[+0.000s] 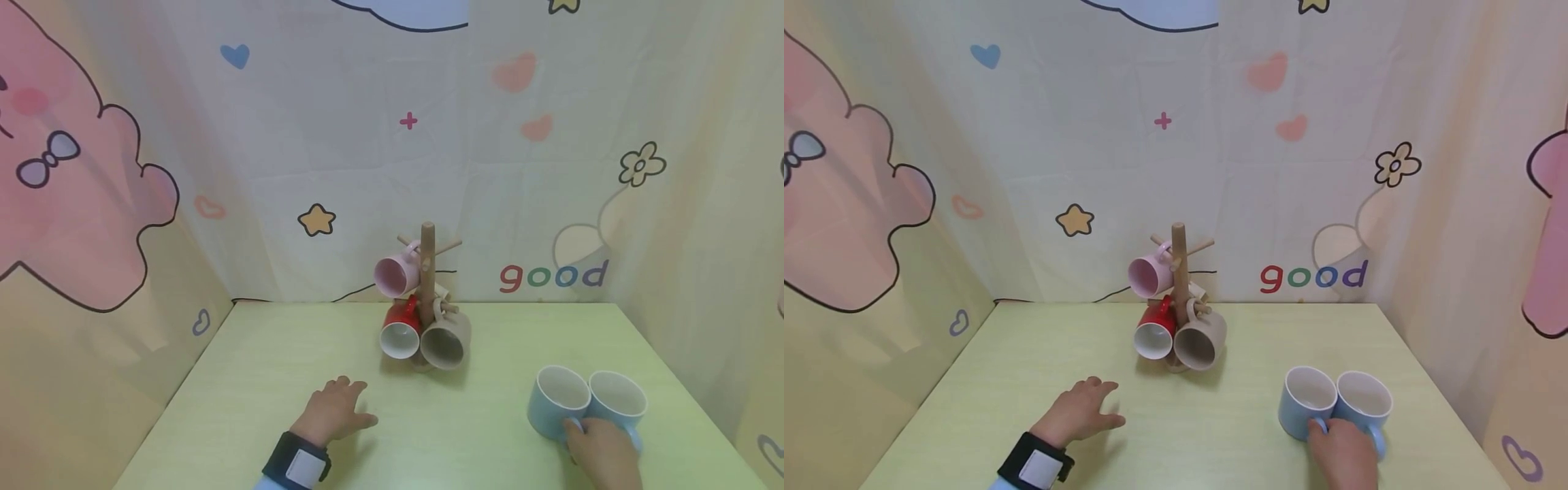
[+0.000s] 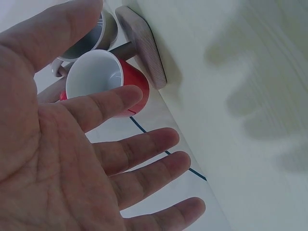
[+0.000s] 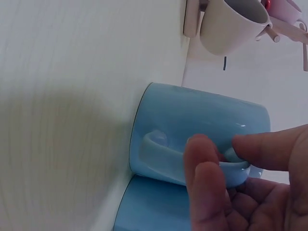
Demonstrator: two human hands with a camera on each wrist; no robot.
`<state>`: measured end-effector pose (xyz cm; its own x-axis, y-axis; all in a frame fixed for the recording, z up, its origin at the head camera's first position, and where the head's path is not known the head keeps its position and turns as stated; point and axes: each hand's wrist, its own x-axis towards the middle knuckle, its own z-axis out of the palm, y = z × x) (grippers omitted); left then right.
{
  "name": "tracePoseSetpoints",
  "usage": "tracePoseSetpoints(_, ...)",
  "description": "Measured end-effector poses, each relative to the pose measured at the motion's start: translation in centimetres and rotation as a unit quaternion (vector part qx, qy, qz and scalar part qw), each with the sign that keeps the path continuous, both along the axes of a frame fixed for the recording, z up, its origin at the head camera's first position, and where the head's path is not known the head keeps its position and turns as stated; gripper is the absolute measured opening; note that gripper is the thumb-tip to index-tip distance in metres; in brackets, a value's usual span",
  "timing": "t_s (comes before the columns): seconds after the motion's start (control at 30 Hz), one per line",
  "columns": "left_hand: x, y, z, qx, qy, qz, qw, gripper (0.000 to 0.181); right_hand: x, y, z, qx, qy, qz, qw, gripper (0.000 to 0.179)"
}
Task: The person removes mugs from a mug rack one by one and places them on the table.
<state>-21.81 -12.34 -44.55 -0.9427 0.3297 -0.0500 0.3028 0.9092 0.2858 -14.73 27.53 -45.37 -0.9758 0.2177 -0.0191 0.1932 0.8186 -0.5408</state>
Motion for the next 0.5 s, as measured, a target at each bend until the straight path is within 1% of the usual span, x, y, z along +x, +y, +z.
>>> tracePoseSetpoints(0.13, 0.04, 0.02, -0.10, -0.003, 0.004, -0.003, 1.0000, 0.065, -0.06, -0.11, -0.13, 0.007, 0.005, -0.001, 1.0000, 0.041)
tracePoseSetpoints(0.33, 0.13, 0.03, 0.08, -0.003, 0.003, -0.001, 1.0000, 0.065, -0.03, -0.11, -0.24, 0.009, 0.005, -0.003, 0.9999, 0.041)
tracePoseSetpoints(0.5, 0.04, 0.02, 0.00, -0.003, 0.000, -0.001, 1.0000, 0.065, 0.06, -0.17, -0.18, 0.024, 0.007, -0.002, 0.9997, 0.041)
